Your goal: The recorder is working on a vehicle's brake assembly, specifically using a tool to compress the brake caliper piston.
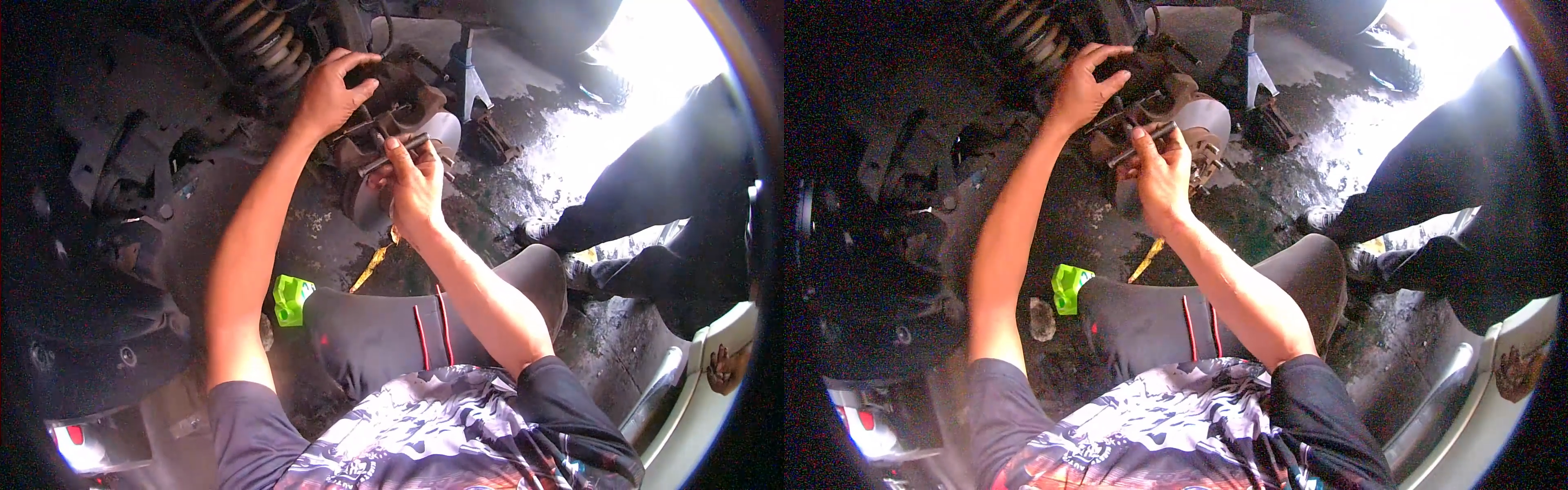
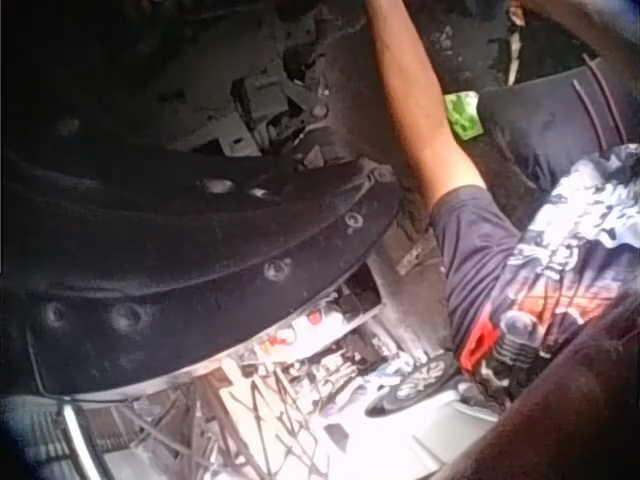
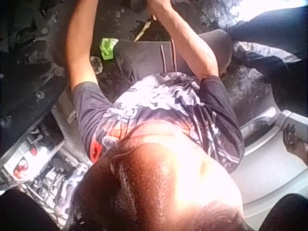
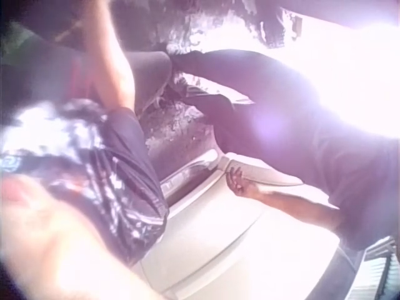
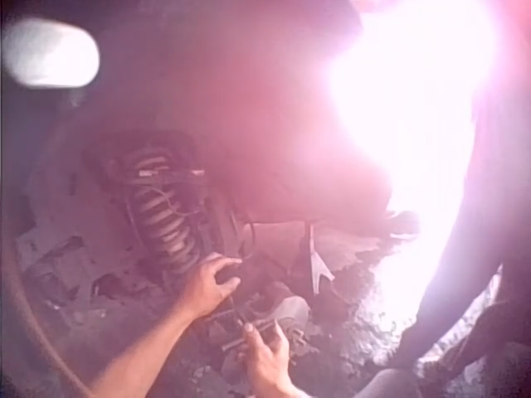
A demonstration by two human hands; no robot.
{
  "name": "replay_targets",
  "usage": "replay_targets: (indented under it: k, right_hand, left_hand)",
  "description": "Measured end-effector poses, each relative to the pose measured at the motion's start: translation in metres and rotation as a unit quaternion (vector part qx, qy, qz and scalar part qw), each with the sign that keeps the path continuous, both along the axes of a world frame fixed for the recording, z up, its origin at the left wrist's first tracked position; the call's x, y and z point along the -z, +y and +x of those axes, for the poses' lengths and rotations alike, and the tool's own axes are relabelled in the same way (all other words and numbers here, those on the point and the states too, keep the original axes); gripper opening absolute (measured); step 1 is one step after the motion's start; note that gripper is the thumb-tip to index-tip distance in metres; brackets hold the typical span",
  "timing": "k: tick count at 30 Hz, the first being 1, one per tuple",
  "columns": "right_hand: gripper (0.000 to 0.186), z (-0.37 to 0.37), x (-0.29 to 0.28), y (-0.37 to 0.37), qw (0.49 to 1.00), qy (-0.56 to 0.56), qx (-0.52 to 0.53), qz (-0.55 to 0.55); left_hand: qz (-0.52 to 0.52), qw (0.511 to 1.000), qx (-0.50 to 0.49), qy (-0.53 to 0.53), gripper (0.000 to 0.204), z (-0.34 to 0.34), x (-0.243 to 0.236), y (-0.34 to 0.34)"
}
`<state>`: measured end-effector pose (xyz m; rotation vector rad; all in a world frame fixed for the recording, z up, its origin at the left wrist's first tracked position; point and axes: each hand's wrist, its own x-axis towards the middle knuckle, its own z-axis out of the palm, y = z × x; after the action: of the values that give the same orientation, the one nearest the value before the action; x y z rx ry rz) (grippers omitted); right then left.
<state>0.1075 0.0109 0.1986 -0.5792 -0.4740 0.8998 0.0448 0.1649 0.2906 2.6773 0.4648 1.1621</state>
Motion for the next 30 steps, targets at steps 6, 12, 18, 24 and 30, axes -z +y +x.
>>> replay_targets:
  k: [6,12,18,24,30]
  right_hand:
    - [0.015,0.008,-0.007,0.003,0.990,-0.132,0.015,0.050]
    - [0.015,0.031,-0.022,-0.005,0.985,-0.169,-0.003,0.035]
    - [0.014,0.043,-0.024,0.000,0.993,-0.110,-0.018,0.038]
    - [0.018,0.065,-0.023,-0.003,0.995,-0.092,0.022,0.015]
    - [0.014,0.075,-0.040,-0.014,0.995,-0.097,-0.006,-0.015]
  left_hand:
    - [0.016,0.999,0.037,0.032,0.036,-0.001,0.002,0.022]
    - [-0.071,0.991,0.070,0.088,0.037,0.004,-0.009,0.033]
    - [-0.229,0.965,0.087,0.089,0.038,0.007,-0.009,0.033]
    - [-0.239,0.967,0.088,0.015,0.039,0.015,-0.006,0.024]
    - [-0.255,0.964,0.060,0.043,0.039,0.018,-0.010,0.020]
